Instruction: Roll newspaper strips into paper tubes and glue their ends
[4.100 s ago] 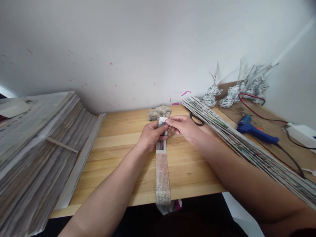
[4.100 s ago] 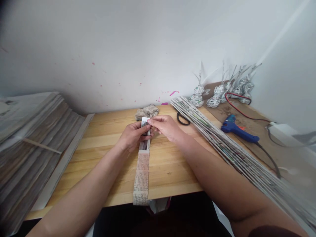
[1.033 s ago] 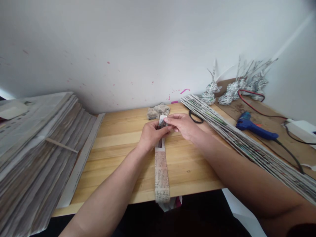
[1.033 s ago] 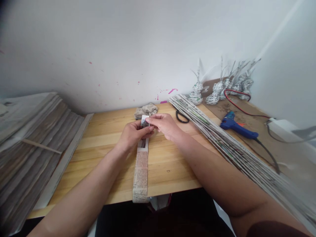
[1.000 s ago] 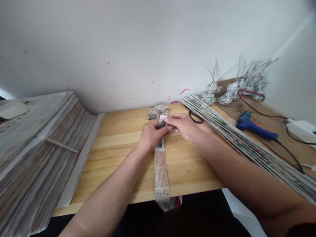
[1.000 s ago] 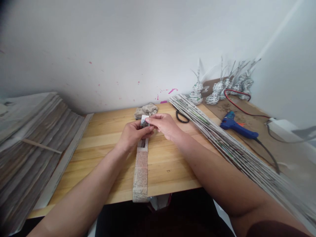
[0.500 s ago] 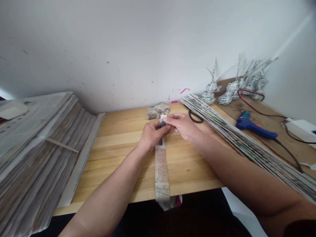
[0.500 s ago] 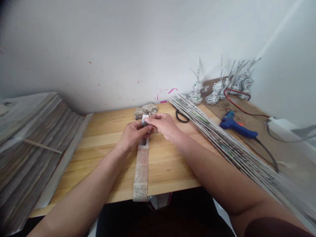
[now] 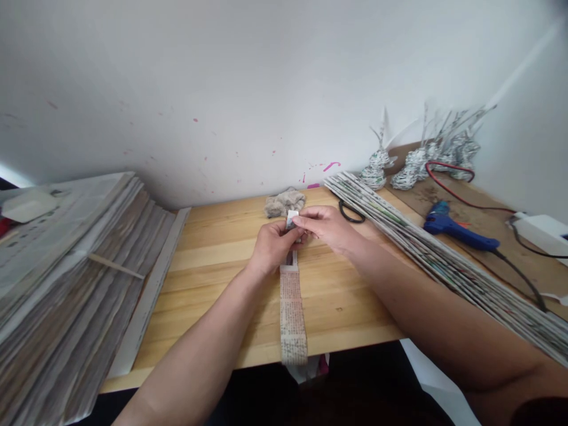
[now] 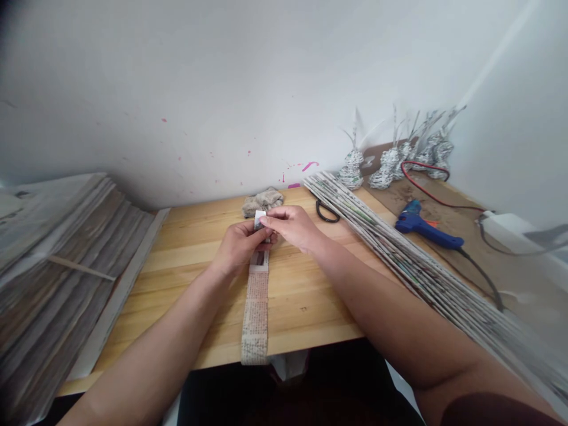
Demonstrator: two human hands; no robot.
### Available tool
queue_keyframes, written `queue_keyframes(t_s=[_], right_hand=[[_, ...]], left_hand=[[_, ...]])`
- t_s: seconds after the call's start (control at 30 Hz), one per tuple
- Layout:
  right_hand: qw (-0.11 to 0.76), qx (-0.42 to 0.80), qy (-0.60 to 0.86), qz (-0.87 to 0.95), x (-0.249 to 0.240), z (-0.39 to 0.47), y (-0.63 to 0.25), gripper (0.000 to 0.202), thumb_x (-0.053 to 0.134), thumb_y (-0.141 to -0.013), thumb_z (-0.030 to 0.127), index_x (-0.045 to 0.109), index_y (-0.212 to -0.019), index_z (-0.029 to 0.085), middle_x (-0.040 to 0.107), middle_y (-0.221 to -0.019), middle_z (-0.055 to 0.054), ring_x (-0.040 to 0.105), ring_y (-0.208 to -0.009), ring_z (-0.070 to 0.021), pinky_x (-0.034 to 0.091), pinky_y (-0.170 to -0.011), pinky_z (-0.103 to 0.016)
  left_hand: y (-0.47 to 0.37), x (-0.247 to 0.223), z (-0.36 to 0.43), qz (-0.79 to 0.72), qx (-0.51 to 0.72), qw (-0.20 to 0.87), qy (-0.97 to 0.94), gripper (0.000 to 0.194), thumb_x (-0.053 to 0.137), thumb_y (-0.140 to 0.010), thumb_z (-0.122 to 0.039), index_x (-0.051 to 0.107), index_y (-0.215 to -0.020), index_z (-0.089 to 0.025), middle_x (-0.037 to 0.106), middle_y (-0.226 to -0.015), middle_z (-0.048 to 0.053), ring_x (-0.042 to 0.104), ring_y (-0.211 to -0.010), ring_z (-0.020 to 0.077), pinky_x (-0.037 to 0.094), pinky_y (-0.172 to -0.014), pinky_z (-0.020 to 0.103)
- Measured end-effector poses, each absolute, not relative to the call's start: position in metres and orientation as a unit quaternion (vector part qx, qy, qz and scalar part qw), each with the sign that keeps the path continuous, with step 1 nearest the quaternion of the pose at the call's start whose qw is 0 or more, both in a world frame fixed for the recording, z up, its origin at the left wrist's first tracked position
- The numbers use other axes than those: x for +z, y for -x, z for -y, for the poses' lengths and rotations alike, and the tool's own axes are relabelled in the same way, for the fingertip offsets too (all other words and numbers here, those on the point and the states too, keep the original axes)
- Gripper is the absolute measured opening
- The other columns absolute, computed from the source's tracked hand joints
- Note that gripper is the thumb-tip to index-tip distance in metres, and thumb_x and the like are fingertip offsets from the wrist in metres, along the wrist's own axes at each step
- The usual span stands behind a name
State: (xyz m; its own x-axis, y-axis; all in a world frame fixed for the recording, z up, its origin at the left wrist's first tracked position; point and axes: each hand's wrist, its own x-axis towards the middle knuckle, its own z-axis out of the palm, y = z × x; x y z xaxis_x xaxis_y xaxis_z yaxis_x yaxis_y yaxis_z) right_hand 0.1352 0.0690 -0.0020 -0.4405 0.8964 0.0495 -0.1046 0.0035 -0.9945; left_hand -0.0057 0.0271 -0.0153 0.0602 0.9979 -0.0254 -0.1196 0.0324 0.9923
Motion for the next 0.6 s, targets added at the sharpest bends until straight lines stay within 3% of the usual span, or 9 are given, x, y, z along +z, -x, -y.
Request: queue_keyframes(t_s=[0.33, 0.6], right_hand=[[0.414, 0.629, 0.357, 0.552, -0.0107, -0.0722, -0.1333, 0.030, 0.082, -0.065, 0.042, 0.071, -0.073, 0.015, 0.062, -0.058, 0.000, 0.056, -0.050, -0.0117, 0.047, -0.047, -0.026], [0.423, 0.647, 0.368, 0.518, -0.0116, -0.0729, -0.1327, 0.033, 0.085, -0.059, 0.041, 0.068, -0.068, 0.015, 0.061, -0.058, 0.001, 0.054, -0.050, -0.0102, 0.044, -0.044, -0.023]], left_hand=[[-0.0006, -0.0235, -0.0265, -0.474, 0.521, 0.551, -0.447, 0.032, 0.080, -0.069, -0.037, 0.066, -0.084, -0.013, 0.068, -0.073, 0.003, 0.060, -0.066, 0.0123, 0.051, -0.061, 0.024], [-0.0019, -0.0228, -0.0270, -0.463, 0.527, 0.571, -0.426, 0.032, 0.082, -0.066, -0.038, 0.067, -0.075, -0.010, 0.064, -0.070, 0.003, 0.057, -0.063, 0.0108, 0.050, -0.058, 0.024]])
